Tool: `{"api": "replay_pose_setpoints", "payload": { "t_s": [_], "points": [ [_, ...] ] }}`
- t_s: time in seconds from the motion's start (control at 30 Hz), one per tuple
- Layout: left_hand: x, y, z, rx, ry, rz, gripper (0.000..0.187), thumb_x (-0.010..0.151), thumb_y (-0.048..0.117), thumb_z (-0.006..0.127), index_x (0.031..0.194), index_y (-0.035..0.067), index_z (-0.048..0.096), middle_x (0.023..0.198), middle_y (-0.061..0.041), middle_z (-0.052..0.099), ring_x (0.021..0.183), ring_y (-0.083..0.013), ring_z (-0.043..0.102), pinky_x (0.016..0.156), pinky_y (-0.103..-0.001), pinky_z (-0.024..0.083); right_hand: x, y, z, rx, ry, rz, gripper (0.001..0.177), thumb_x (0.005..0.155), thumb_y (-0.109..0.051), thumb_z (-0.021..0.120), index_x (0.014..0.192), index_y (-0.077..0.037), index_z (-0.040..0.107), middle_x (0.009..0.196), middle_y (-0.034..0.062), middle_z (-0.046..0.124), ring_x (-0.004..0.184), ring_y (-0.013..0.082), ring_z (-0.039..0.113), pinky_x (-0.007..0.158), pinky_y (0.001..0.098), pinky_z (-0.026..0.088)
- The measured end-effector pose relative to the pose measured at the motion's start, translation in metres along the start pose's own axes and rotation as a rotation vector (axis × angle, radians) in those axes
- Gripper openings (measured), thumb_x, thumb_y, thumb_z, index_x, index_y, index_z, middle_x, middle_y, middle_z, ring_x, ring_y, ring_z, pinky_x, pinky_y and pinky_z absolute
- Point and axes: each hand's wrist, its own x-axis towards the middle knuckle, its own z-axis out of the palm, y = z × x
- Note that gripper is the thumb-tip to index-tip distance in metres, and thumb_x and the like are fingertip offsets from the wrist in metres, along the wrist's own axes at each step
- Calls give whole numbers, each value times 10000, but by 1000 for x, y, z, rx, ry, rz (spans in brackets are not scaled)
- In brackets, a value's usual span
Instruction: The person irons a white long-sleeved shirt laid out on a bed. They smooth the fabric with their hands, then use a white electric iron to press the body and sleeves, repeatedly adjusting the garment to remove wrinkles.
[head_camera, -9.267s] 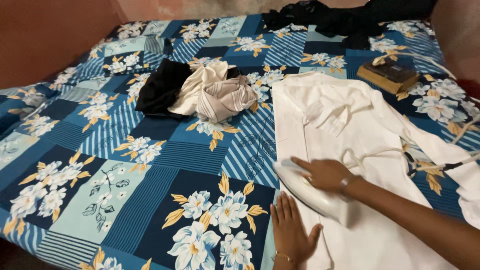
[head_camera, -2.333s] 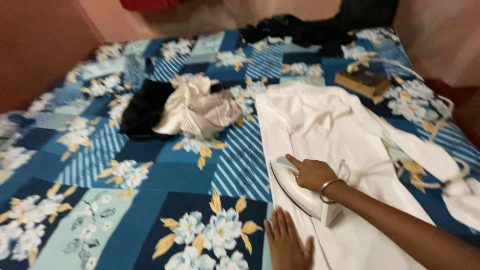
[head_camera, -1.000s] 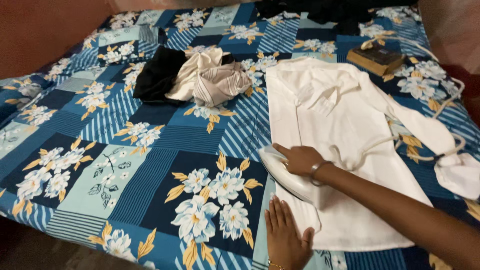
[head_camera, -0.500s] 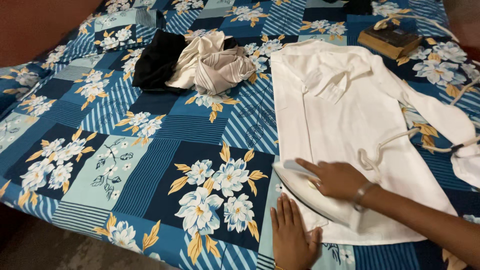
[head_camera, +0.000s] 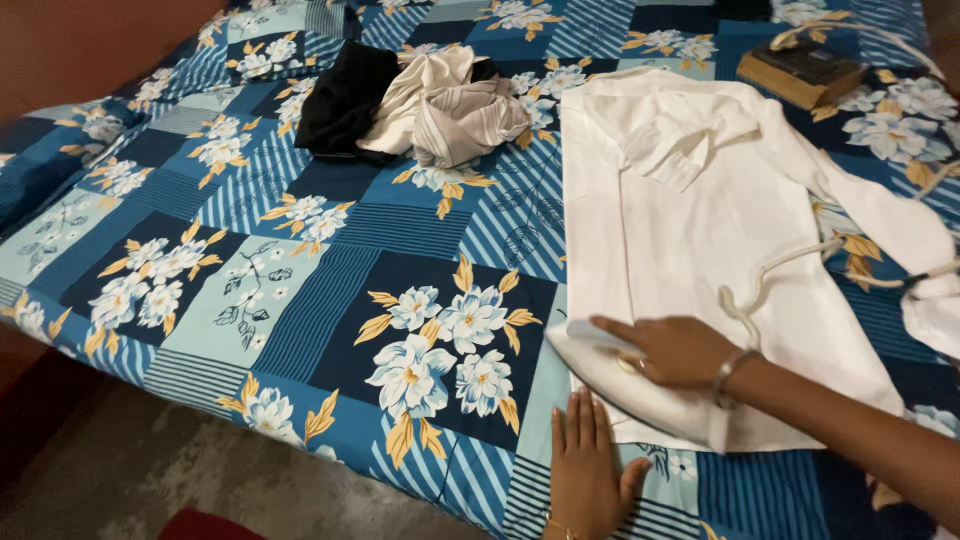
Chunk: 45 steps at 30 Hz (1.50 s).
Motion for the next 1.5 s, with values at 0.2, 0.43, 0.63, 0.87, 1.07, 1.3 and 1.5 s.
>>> {"api": "replay_pose_setpoints", "payload": {
  "t_s": [0.2, 0.43, 0.63, 0.87, 1.07, 1.3, 1.5],
  "points": [
    [-8, 16, 3, 25, -70, 9, 876, 904, 491, 664, 1427, -164, 410, 1502, -380, 380, 1458, -513, 264, 1174, -663, 49, -73, -5, 14, 100, 18, 11, 759, 932, -404, 576, 1621, -427, 259, 973, 77, 709, 764, 317, 703, 727, 449, 562],
    [34, 49, -12, -151, -330, 91, 599, 941, 477, 645, 1316, 10, 617, 1337, -215, 603, 1342, -430, 458, 1192, -640, 100, -143, 33, 3, 172, -101, 234, 738, 951, -418, 573, 1608, -445, 238, 1125, 99, 716, 898, 311, 715, 814, 432, 565],
    [79, 109, 1, -311, -222, 268, 532, 945, 458, 663, 1267, 34, 670, 1231, -186, 698, 1248, -394, 569, 1131, -607, 253, -210, 104, 11, 195, 220, 499, 759, 916, -403, 597, 1610, -429, 291, 1101, 158, 725, 974, 353, 707, 853, 470, 550],
    [139, 193, 17, -496, -255, 290, 484, 923, 352, 668, 1300, 49, 644, 1206, -168, 702, 1113, -389, 629, 976, -463, 483, -221, 192, 49, 334, 931, 785, 698, 944, -398, 622, 1594, -330, 380, 1176, 212, 726, 1039, 412, 712, 890, 487, 555],
    [166, 239, 50, -700, -125, 274, 668, 982, 376, 637, 1461, -55, 461, 1365, -274, 603, 1266, -426, 576, 1057, -458, 456, -173, 235, 113, 318, 1701, 668, 744, 1006, -353, 612, 1616, -43, 317, 1387, 272, 611, 1085, 399, 698, 865, 441, 568],
    [185, 267, 83, -1004, -223, 249, 798, 1008, 374, 595, 1555, -93, 247, 1606, -309, 336, 1506, -426, 337, 1208, -450, 272, -159, 224, 179, 521, 1570, 789, 612, 916, -448, 680, 1329, -28, 516, 1188, 147, 682, 999, 263, 694, 858, 389, 563],
    [171, 278, 88, -972, -246, 274, 758, 1012, 390, 585, 1528, -93, 310, 1572, -314, 405, 1477, -431, 402, 1202, -443, 314, -176, 199, 167, 685, 1658, 682, 561, 987, -370, 619, 1365, 14, 464, 1252, 196, 575, 1123, 314, 577, 988, 414, 470]
  ]
}}
